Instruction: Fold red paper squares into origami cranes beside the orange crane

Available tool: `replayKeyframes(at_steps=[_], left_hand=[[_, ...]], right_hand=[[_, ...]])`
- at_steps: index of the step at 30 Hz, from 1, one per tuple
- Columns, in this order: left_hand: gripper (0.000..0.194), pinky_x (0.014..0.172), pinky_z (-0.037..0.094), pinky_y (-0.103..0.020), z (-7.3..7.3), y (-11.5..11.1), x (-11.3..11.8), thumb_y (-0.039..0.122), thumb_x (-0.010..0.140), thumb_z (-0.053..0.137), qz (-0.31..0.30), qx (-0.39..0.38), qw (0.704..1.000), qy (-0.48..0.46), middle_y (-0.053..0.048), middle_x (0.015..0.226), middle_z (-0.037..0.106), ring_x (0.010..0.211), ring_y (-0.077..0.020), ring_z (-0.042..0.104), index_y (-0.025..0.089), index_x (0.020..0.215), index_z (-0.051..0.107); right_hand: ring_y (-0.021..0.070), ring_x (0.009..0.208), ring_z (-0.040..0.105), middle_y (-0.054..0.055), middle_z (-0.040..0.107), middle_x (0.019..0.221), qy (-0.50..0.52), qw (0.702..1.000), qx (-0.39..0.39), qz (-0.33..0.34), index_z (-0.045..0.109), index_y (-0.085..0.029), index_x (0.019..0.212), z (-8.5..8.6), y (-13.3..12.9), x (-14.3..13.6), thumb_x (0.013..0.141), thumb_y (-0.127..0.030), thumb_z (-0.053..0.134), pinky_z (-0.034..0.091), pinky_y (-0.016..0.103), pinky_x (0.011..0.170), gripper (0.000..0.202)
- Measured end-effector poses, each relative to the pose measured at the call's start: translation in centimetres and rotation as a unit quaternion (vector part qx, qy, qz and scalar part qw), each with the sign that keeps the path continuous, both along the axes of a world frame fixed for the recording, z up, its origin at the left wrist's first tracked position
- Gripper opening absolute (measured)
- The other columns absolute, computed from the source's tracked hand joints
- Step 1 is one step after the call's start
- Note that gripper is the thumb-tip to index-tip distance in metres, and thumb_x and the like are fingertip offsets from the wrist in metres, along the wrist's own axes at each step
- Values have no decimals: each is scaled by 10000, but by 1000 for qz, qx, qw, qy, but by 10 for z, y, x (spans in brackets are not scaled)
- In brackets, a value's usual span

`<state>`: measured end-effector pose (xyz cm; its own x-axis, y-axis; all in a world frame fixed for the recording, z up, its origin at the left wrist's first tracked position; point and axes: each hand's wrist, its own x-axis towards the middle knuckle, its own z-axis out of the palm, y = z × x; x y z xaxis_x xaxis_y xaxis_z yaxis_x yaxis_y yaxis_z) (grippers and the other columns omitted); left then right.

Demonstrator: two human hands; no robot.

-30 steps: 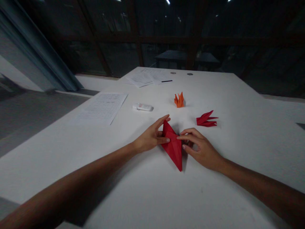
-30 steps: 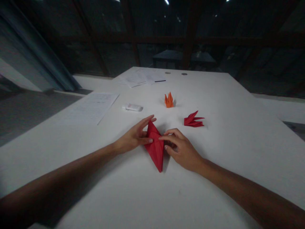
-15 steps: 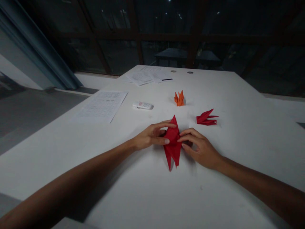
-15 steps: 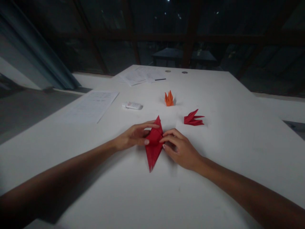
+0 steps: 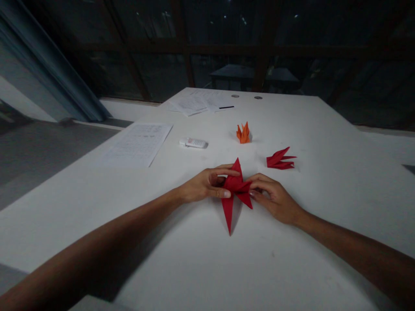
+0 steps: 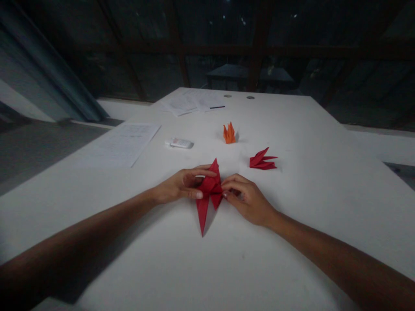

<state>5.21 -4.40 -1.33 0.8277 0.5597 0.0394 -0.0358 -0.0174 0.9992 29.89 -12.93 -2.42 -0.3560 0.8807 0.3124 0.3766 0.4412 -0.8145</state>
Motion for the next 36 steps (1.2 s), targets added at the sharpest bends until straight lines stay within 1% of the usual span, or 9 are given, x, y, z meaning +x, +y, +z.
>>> replayKeyframes(at_steps=[5, 10, 12, 15, 19, 27, 30, 33, 36], left_hand=[[300, 1058, 478, -359, -2, -2, 5, 256, 878, 734, 22, 17, 999, -34, -99, 1476, 519, 1258, -244, 577, 218, 1176, 732], [350, 927, 537, -333, -8, -5, 11, 267, 879, 738, 58, -48, 997, -29, -95, 1189, 713, 997, -194, 698, 192, 1216, 677], [382, 897, 543, -325, -9, -6, 12, 259, 872, 743, 74, -54, 995, -30, -94, 1173, 718, 958, -183, 702, 194, 1238, 652], [473, 871, 540, -302, -8, -7, 14, 231, 835, 777, 107, -33, 992, -54, -98, 1304, 655, 954, -167, 692, 230, 1278, 611], [553, 824, 535, -280, -5, -10, 17, 239, 825, 785, 125, -31, 990, -62, -111, 1352, 620, 939, -158, 682, 261, 1327, 553], [581, 938, 507, -350, -3, -13, 18, 305, 853, 763, 136, -31, 988, -64, -114, 1316, 637, 1058, -208, 662, 259, 1373, 509], [638, 912, 515, -339, -6, -12, 17, 304, 858, 757, 152, -25, 987, -54, -110, 1288, 647, 1004, -191, 674, 274, 1419, 455], [541, 860, 515, -311, -8, -11, 17, 315, 864, 747, 171, 0, 985, -35, -91, 1218, 672, 956, -176, 672, 252, 1346, 511], [383, 870, 505, -305, -10, -10, 17, 320, 873, 732, 174, 33, 984, -24, -84, 1182, 671, 1010, -186, 648, 206, 1209, 589]], right_hand=[[209, 949, 626, 65, 647, 1054, -9, 1000, 3, -13, 683, -234, 1022, 1, -1, -1, 974, -281, 583, 500, 344, 792, 121], [184, 858, 622, 31, 675, 1019, 0, 997, -51, -63, 598, -246, 1170, -6, -2, -7, 915, -291, 665, 491, 317, 736, 268], [176, 816, 619, 14, 687, 971, 14, 994, -83, -71, 550, -249, 1239, -8, -2, -10, 913, -288, 660, 482, 314, 721, 346], [167, 746, 600, -15, 674, 869, 45, 990, -112, -75, 499, -245, 1299, -10, 0, -12, 913, -288, 647, 465, 317, 706, 416], [162, 727, 589, -34, 627, 805, 113, 980, -142, -79, 521, -231, 1248, -11, 4, -15, 894, -297, 665, 455, 309, 685, 388], [152, 706, 572, -30, 595, 803, 176, 972, -122, -94, 542, -245, 1219, -15, 6, -12, 907, -320, 661, 451, 287, 645, 343], [149, 704, 576, -26, 598, 815, 178, 972, -118, -96, 550, -246, 1222, -16, 6, -12, 920, -317, 645, 465, 287, 645, 324], [151, 711, 583, -21, 598, 818, 174, 973, -119, -93, 564, -239, 1206, -16, 6, -11, 928, -328, 633, 480, 290, 648, 300], [154, 728, 595, -14, 608, 830, 166, 974, -121, -93, 571, -232, 1193, -15, 6, -11, 929, -336, 631, 491, 292, 658, 291]])
